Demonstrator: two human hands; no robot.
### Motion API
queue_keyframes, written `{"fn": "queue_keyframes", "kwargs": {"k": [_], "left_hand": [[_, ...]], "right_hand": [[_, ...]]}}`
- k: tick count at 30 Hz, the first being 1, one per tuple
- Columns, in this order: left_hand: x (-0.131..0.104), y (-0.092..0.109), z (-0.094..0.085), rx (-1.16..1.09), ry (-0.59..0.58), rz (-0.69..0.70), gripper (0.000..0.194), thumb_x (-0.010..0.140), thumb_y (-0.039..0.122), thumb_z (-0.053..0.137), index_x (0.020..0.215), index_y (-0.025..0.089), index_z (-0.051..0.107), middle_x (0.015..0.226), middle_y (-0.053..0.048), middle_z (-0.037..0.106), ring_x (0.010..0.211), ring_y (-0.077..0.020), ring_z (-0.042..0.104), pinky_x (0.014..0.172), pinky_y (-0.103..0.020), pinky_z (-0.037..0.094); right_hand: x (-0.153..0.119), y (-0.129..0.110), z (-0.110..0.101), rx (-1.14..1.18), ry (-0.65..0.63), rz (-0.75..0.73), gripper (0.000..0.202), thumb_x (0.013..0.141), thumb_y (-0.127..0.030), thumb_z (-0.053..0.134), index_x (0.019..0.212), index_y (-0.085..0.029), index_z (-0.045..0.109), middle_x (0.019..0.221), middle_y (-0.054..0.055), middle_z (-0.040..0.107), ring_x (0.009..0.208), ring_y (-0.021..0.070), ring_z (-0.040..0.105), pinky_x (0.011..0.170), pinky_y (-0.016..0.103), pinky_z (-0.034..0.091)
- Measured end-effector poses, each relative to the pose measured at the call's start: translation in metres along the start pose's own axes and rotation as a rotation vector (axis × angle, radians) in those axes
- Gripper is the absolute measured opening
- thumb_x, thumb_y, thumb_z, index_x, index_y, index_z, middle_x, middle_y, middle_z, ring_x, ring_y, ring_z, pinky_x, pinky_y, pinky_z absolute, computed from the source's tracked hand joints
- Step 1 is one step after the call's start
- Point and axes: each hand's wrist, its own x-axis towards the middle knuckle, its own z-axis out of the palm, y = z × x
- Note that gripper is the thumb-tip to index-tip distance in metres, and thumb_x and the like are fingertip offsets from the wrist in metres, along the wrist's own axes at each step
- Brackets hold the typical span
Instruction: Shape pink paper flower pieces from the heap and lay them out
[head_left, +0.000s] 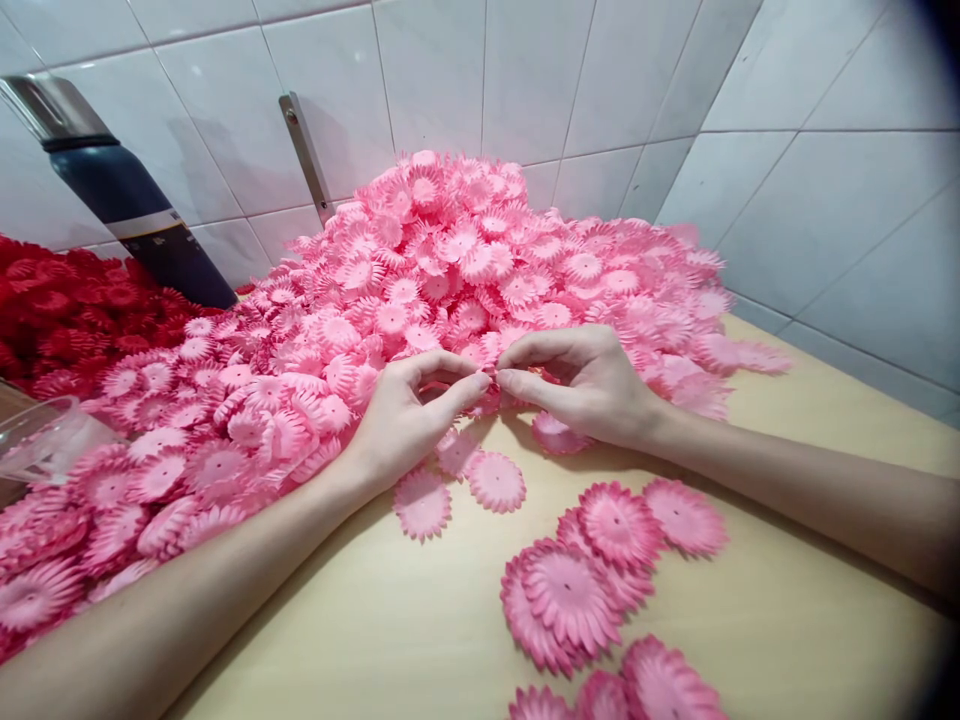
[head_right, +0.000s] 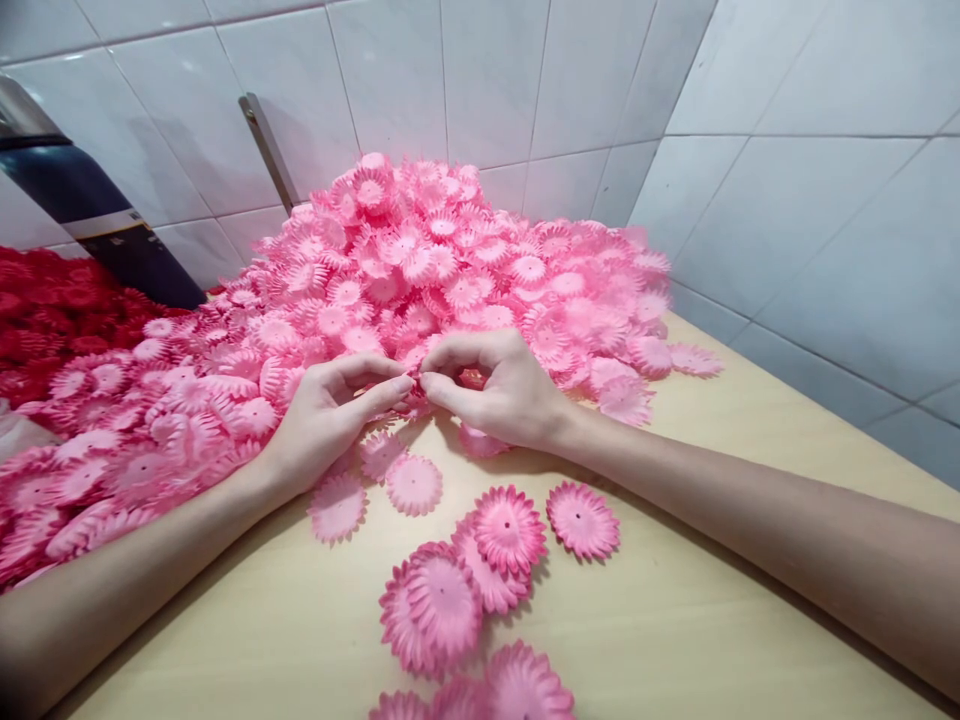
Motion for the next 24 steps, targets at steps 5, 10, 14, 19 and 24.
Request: {"fn": "queue_keyframes", "kwargs": {"k": [5,10,14,19,24], "left_hand": [[-0.0011,0.0006,-0.0005,0.056,0.028,-0.017,0.015,0.080,0.028,0.066,0.080,0.014,0.071,0.082,-0.005,0.072,0.077,-0.0162,0.065,0.073,-0.025,0.050],[-0.0018,0.0028,0.0004,0.111,0.061,0.027,0.016,0.081,0.029,0.065,0.078,0.014,0.071,0.078,-0.004,0.072,0.073,-0.0156,0.064,0.067,-0.023,0.050],[-0.0032,0.0061,0.0027,0.159,0.076,0.053,0.015,0.079,0.026,0.067,0.077,0.012,0.073,0.076,-0.004,0.073,0.069,-0.0148,0.066,0.062,-0.021,0.051],[-0.0066,0.0090,0.0031,0.171,0.044,0.087,0.015,0.079,0.025,0.067,0.079,0.012,0.075,0.074,-0.005,0.075,0.065,-0.0145,0.068,0.057,-0.019,0.051],[-0.0063,0.0073,0.0027,0.142,0.058,0.052,0.018,0.080,0.024,0.065,0.085,0.011,0.076,0.079,-0.006,0.076,0.072,-0.0169,0.071,0.062,-0.021,0.054]], "right_hand": [[0.0009,-0.0008,0.0001,0.033,-0.005,0.006,0.013,0.074,-0.009,0.062,0.068,-0.019,0.068,0.065,0.000,0.067,0.056,0.0123,0.059,0.050,0.024,0.047],[0.0015,-0.0007,-0.0003,0.079,-0.006,0.026,0.014,0.073,-0.008,0.062,0.068,-0.020,0.069,0.065,-0.001,0.068,0.057,0.0123,0.061,0.050,0.024,0.047],[0.0013,-0.0001,-0.0007,0.076,-0.047,0.030,0.010,0.076,-0.011,0.064,0.071,-0.018,0.070,0.067,0.000,0.068,0.057,0.0120,0.061,0.050,0.024,0.047],[0.0009,-0.0010,0.0004,0.154,-0.110,0.088,0.004,0.077,-0.021,0.072,0.076,-0.017,0.071,0.070,0.002,0.070,0.061,0.0141,0.064,0.053,0.025,0.050],[0.0031,-0.0017,0.0009,0.199,-0.081,0.134,0.010,0.075,-0.027,0.076,0.074,-0.018,0.071,0.071,0.002,0.070,0.063,0.0140,0.063,0.054,0.025,0.049]]}}
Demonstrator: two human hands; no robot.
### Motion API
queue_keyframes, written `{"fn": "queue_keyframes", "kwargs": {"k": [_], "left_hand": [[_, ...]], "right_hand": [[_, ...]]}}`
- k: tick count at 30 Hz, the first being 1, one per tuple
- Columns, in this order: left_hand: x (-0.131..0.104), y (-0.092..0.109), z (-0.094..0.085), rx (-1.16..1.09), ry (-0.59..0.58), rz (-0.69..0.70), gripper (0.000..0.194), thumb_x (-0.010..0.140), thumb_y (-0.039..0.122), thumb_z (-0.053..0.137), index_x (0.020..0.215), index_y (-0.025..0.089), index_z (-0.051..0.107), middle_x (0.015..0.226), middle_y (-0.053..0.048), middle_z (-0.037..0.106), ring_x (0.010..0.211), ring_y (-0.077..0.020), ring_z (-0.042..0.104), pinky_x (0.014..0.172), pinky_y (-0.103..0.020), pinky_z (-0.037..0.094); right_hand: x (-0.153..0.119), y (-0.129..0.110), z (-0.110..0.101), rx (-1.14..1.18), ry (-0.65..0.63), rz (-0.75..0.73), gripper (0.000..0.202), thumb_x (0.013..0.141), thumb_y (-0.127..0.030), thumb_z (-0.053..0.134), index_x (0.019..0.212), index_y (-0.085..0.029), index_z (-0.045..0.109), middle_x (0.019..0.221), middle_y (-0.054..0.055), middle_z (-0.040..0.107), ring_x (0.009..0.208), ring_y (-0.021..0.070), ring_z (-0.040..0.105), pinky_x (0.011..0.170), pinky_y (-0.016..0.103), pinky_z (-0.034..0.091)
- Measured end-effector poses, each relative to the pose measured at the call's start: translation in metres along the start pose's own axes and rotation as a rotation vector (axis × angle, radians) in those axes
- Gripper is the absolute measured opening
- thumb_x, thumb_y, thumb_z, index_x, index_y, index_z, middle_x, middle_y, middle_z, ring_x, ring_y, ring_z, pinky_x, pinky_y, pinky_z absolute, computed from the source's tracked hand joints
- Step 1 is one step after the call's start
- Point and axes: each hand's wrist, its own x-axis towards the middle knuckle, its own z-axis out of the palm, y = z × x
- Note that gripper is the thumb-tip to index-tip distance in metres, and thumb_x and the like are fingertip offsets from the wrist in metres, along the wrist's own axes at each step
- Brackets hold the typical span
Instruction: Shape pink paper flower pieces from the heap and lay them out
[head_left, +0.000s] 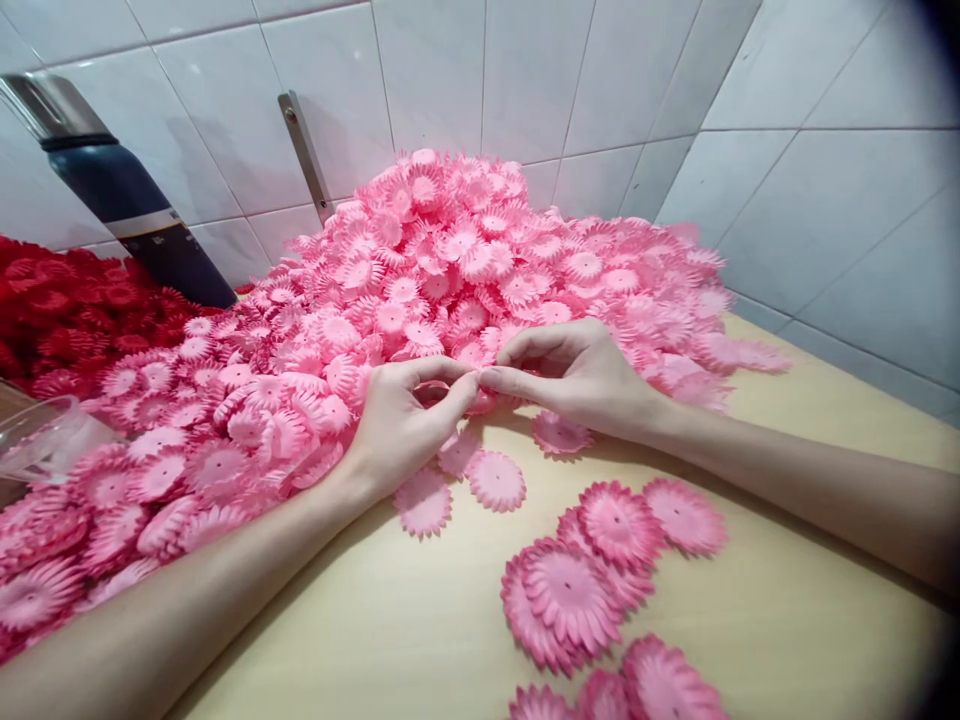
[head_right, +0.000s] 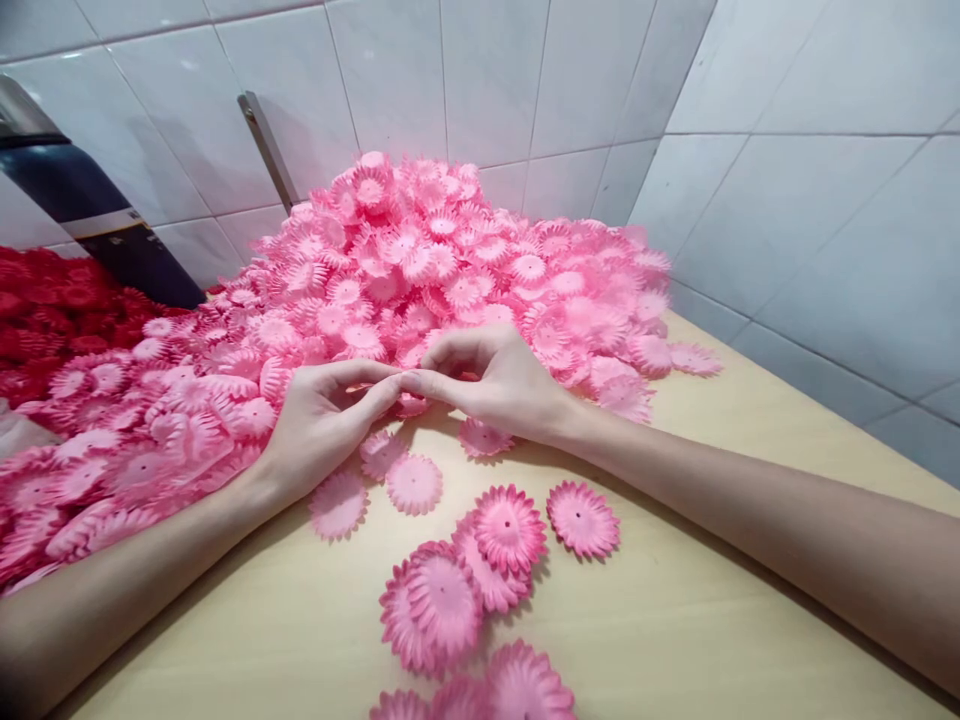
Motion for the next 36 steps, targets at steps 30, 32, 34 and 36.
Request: {"fn": "queue_keyframes", "kwargs": {"k": [30,32,34,36], "left_hand": [[0.009,-0.015,0.001,-0.423,0.226,-0.104,0.014,0.075,0.018,0.066,0.063,0.015,0.070,0.059,0.002,0.064,0.061,-0.0110,0.060,0.062,-0.021,0.050],[0.008,-0.013,0.001,-0.415,0.245,-0.098,0.013,0.075,0.018,0.066,0.063,0.015,0.070,0.061,0.002,0.065,0.062,-0.0106,0.061,0.062,-0.020,0.050],[0.007,-0.010,0.001,-0.349,0.253,-0.072,0.012,0.075,0.018,0.066,0.065,0.015,0.071,0.064,0.001,0.067,0.063,-0.0101,0.061,0.062,-0.019,0.050],[0.004,-0.007,0.001,-0.218,0.225,-0.012,0.010,0.075,0.018,0.067,0.067,0.015,0.072,0.067,0.001,0.069,0.064,-0.0104,0.062,0.062,-0.019,0.050]], "right_hand": [[0.003,0.009,0.004,-0.084,0.232,-0.089,0.016,0.077,-0.018,0.068,0.063,-0.021,0.061,0.076,0.003,0.067,0.071,0.0170,0.065,0.057,0.029,0.053],[0.003,0.008,0.004,-0.080,0.252,-0.091,0.016,0.075,-0.016,0.068,0.063,-0.022,0.061,0.075,0.003,0.068,0.069,0.0164,0.065,0.056,0.029,0.054],[0.003,0.008,0.004,-0.069,0.250,-0.082,0.016,0.073,-0.014,0.069,0.061,-0.022,0.061,0.073,0.003,0.067,0.069,0.0162,0.065,0.056,0.028,0.054],[0.003,0.007,0.003,-0.051,0.241,-0.067,0.018,0.071,-0.013,0.069,0.059,-0.022,0.059,0.070,0.002,0.066,0.072,0.0168,0.065,0.057,0.027,0.053]]}}
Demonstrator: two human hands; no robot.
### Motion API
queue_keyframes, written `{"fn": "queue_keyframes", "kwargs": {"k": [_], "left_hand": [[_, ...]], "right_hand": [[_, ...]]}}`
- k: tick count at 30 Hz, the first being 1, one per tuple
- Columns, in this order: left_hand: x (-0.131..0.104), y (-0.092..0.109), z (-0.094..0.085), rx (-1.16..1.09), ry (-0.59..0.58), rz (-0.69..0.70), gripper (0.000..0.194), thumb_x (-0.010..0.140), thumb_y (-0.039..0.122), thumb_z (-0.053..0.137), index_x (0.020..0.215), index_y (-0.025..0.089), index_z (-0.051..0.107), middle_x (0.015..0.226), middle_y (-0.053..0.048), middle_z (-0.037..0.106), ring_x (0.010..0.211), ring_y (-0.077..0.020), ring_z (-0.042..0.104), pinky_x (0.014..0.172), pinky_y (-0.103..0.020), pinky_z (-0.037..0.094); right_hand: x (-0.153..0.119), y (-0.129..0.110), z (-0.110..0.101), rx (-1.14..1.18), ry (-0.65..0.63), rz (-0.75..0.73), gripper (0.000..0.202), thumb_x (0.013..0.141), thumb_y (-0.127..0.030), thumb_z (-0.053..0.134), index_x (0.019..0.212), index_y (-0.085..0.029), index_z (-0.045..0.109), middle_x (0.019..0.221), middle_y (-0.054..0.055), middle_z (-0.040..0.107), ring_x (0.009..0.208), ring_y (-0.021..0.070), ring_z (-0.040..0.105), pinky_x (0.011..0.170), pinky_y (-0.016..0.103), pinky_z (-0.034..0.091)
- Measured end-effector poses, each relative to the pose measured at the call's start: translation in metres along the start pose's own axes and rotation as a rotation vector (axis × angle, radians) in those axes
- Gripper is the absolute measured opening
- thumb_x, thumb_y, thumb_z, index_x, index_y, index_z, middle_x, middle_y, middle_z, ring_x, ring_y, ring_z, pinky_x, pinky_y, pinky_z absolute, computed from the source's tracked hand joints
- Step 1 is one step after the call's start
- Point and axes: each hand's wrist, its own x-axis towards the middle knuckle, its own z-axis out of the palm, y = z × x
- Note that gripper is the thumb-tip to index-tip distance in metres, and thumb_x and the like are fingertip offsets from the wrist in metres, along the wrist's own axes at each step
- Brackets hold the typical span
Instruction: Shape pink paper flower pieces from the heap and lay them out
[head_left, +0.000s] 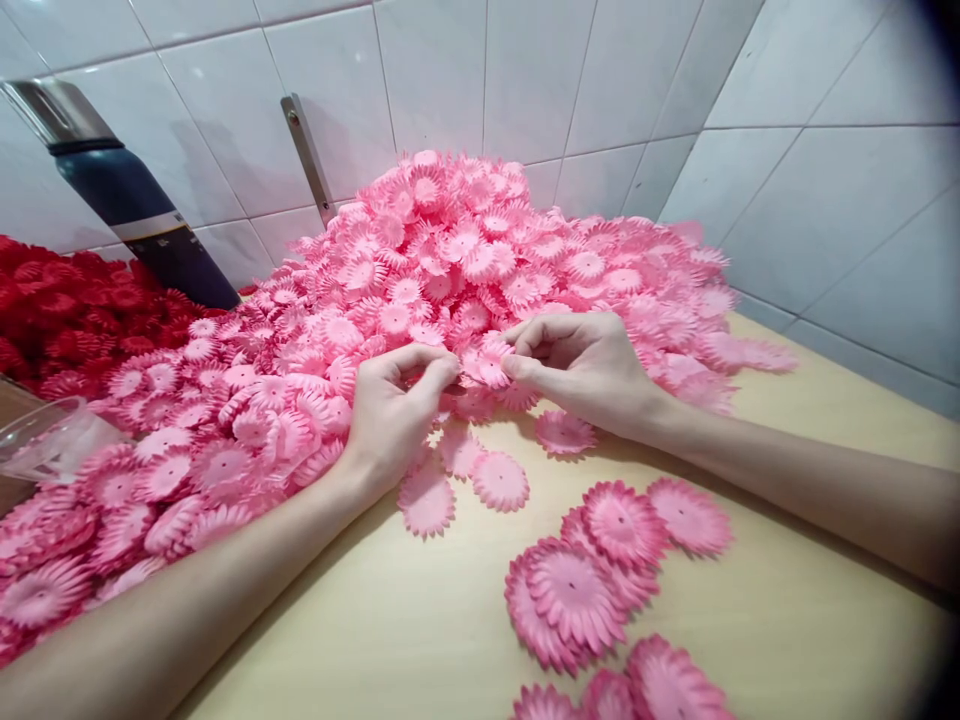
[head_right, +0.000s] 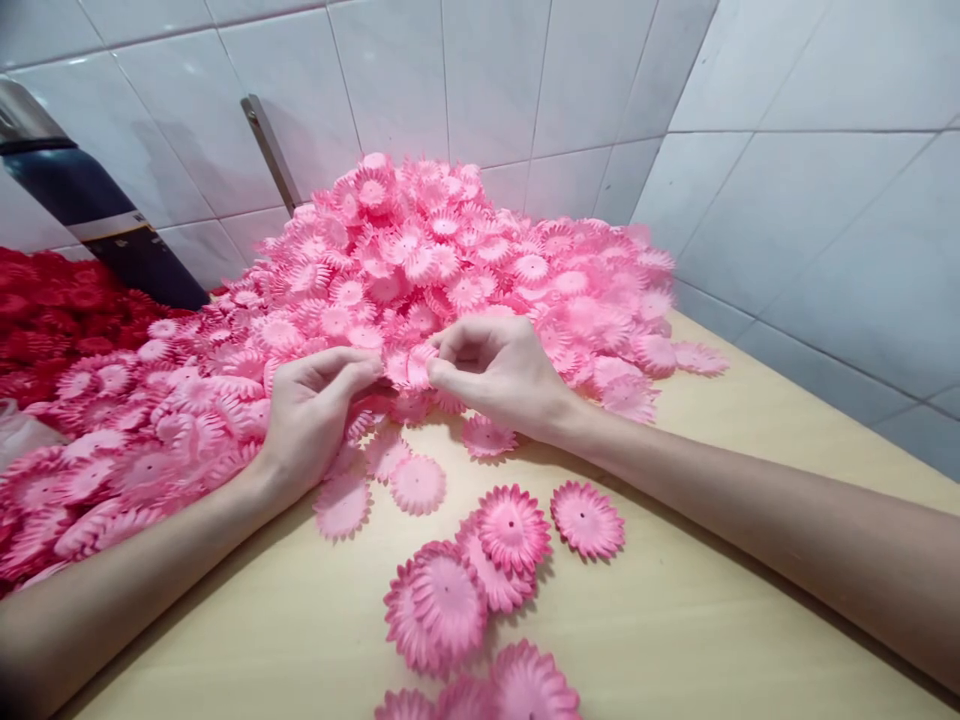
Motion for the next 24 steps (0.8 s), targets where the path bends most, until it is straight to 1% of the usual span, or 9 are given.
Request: {"fn": "queue_keyframes", "kwargs": {"k": [4,6,9,11,14,17,20,22,24], "left_hand": [[-0.0059,0.0035,0.0000,0.242,-0.090,0.231,0.009,0.077,0.017,0.066,0.076,0.014,0.075,0.075,-0.004,0.072,0.067,-0.0131,0.064,0.061,-0.022,0.051],[-0.0077,0.0033,0.0001,0.287,-0.100,0.327,0.011,0.077,0.016,0.066,0.082,0.015,0.076,0.082,-0.006,0.074,0.073,-0.0156,0.066,0.067,-0.026,0.054],[-0.0083,0.0033,0.0003,0.314,-0.136,0.383,0.015,0.079,0.016,0.065,0.088,0.019,0.077,0.095,-0.008,0.076,0.087,-0.0192,0.068,0.079,-0.032,0.056],[-0.0082,0.0044,0.0006,0.325,-0.165,0.384,0.016,0.079,0.016,0.066,0.089,0.021,0.077,0.099,-0.007,0.076,0.091,-0.0203,0.068,0.082,-0.035,0.057],[-0.0081,0.0068,0.0010,0.308,-0.163,0.336,0.010,0.079,0.022,0.069,0.085,0.021,0.077,0.096,-0.007,0.076,0.092,-0.0210,0.069,0.083,-0.034,0.057],[-0.0078,0.0072,0.0008,0.258,-0.121,0.235,0.012,0.079,0.030,0.070,0.080,0.019,0.076,0.091,-0.006,0.077,0.087,-0.0194,0.070,0.080,-0.030,0.056],[-0.0068,0.0045,-0.0001,0.195,-0.115,0.166,0.012,0.076,0.029,0.073,0.079,0.017,0.073,0.085,-0.004,0.075,0.080,-0.0174,0.070,0.076,-0.027,0.057],[-0.0059,0.0021,-0.0005,0.131,-0.136,0.137,0.015,0.072,0.025,0.076,0.083,0.016,0.069,0.084,-0.004,0.073,0.080,-0.0174,0.070,0.077,-0.028,0.057],[-0.0052,0.0005,-0.0004,0.058,-0.159,0.108,0.022,0.071,0.022,0.077,0.089,0.016,0.065,0.089,-0.004,0.071,0.086,-0.0180,0.070,0.081,-0.029,0.058]], "right_hand": [[0.0002,-0.0001,-0.0026,0.024,-0.009,0.045,0.016,0.069,-0.012,0.069,0.061,-0.020,0.057,0.066,0.001,0.061,0.066,0.0149,0.062,0.056,0.026,0.052],[0.0003,-0.0002,-0.0030,0.056,-0.022,0.061,0.016,0.067,-0.012,0.070,0.070,-0.020,0.057,0.074,0.000,0.060,0.066,0.0140,0.062,0.058,0.027,0.054],[0.0000,-0.0007,-0.0024,0.073,-0.026,0.069,0.021,0.066,-0.012,0.072,0.078,-0.020,0.056,0.080,0.000,0.061,0.070,0.0156,0.064,0.062,0.029,0.056],[-0.0009,-0.0014,-0.0016,0.045,-0.042,0.066,0.018,0.068,-0.014,0.070,0.077,-0.020,0.056,0.077,0.001,0.061,0.068,0.0165,0.064,0.061,0.030,0.056],[-0.0031,-0.0022,-0.0006,-0.001,-0.068,-0.005,0.013,0.071,-0.015,0.067,0.078,-0.021,0.058,0.076,0.001,0.063,0.069,0.0172,0.064,0.060,0.031,0.055],[-0.0050,-0.0030,-0.0005,-0.077,-0.088,-0.168,0.015,0.072,-0.013,0.065,0.082,-0.022,0.060,0.080,0.003,0.067,0.074,0.0190,0.065,0.063,0.033,0.055],[-0.0057,-0.0044,-0.0010,-0.178,-0.151,-0.313,0.017,0.072,-0.011,0.065,0.083,-0.023,0.062,0.087,0.004,0.070,0.080,0.0205,0.066,0.070,0.036,0.056],[-0.0057,-0.0054,-0.0011,-0.218,-0.165,-0.328,0.017,0.073,-0.011,0.064,0.083,-0.024,0.062,0.091,0.004,0.070,0.084,0.0212,0.067,0.074,0.038,0.056],[-0.0057,-0.0058,-0.0008,-0.212,-0.128,-0.282,0.016,0.075,-0.012,0.064,0.084,-0.025,0.063,0.091,0.004,0.070,0.086,0.0220,0.067,0.077,0.039,0.057]]}}
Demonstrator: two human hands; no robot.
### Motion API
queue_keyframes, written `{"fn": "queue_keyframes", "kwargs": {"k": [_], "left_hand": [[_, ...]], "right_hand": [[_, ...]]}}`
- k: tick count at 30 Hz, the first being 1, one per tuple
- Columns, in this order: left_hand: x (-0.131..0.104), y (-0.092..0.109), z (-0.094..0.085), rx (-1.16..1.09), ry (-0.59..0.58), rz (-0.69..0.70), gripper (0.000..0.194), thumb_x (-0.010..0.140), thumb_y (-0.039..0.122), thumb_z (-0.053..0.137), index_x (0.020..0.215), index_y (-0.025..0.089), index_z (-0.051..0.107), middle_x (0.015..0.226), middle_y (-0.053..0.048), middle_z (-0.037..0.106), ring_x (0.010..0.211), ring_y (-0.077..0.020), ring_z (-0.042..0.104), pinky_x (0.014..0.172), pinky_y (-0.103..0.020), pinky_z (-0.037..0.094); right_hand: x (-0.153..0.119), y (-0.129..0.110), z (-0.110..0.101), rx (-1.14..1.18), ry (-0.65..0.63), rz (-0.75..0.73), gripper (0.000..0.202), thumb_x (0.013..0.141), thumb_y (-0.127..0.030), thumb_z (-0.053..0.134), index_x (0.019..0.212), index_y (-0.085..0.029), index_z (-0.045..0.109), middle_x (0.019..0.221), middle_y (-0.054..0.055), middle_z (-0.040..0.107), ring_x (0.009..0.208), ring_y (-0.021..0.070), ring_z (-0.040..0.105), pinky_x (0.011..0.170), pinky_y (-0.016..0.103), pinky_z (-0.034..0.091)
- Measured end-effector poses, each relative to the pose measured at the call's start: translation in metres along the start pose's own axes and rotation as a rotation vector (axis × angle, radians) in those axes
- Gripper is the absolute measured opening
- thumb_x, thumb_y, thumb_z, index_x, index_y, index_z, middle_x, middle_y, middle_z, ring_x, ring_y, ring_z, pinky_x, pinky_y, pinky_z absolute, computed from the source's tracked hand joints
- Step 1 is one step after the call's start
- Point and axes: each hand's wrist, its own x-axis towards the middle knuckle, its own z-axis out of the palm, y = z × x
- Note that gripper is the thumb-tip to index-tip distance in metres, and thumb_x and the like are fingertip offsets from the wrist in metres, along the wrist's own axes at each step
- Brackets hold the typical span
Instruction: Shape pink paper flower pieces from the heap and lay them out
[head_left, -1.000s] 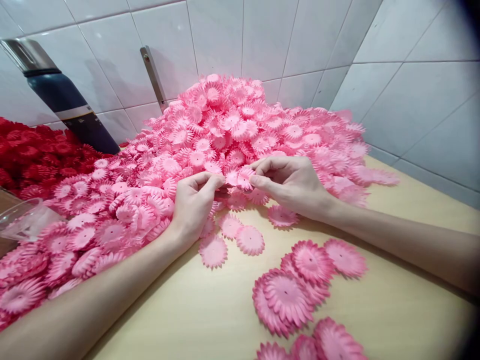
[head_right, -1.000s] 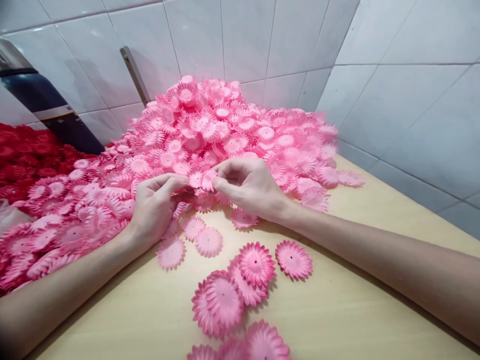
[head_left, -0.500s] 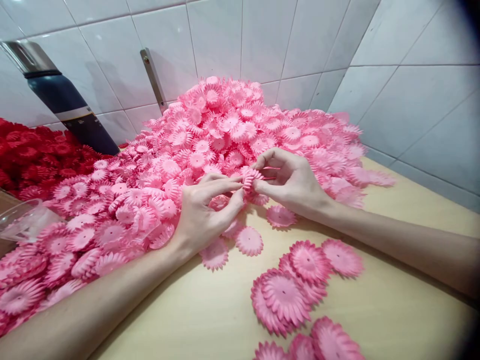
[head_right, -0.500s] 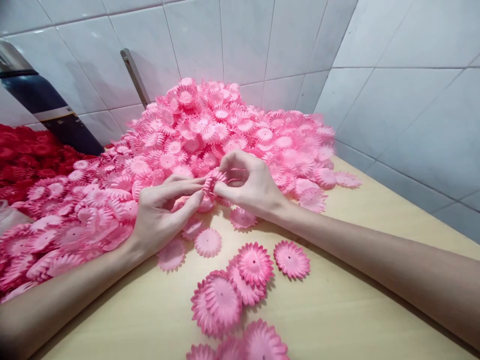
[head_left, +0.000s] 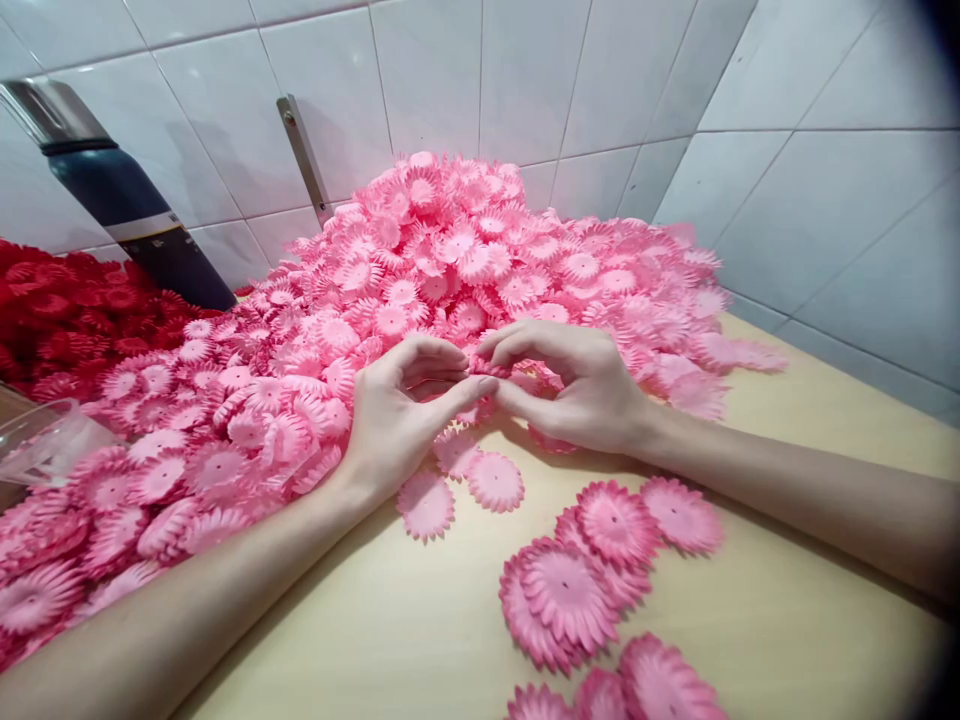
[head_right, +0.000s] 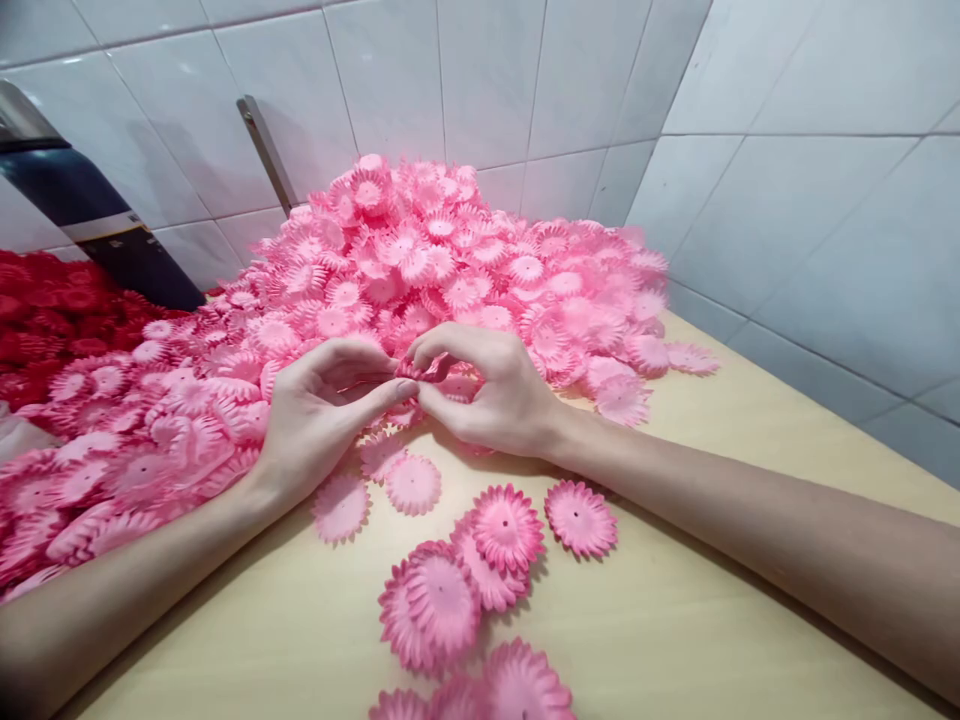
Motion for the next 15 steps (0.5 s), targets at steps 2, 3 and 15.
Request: {"fn": "queue_keyframes", "kwargs": {"k": [2,3,15], "left_hand": [[0.0003,-0.0004,0.0005,-0.038,-0.003,-0.020,0.026,0.073,0.020,0.075,0.094,0.016,0.060,0.092,-0.005,0.071,0.090,-0.0179,0.070,0.084,-0.029,0.057],[0.0004,-0.0002,0.0008,-0.035,-0.001,-0.031,0.026,0.075,0.019,0.073,0.096,0.017,0.059,0.091,-0.005,0.071,0.090,-0.0176,0.070,0.084,-0.029,0.057],[0.0014,0.0003,0.0037,-0.004,0.058,-0.057,0.024,0.075,0.017,0.067,0.093,0.021,0.052,0.082,0.000,0.064,0.073,-0.0113,0.064,0.061,-0.019,0.049]], "right_hand": [[-0.0002,0.0002,0.0005,0.032,0.041,0.060,0.014,0.077,-0.014,0.065,0.086,-0.025,0.063,0.089,0.004,0.070,0.086,0.0224,0.067,0.077,0.039,0.058],[-0.0004,0.0005,0.0008,0.047,0.051,0.081,0.013,0.077,-0.015,0.065,0.086,-0.025,0.064,0.088,0.004,0.070,0.086,0.0225,0.068,0.077,0.039,0.058],[0.0030,0.0041,0.0036,0.199,0.180,0.314,0.014,0.075,-0.028,0.075,0.080,-0.023,0.062,0.081,0.004,0.069,0.075,0.0206,0.067,0.070,0.038,0.059]]}}
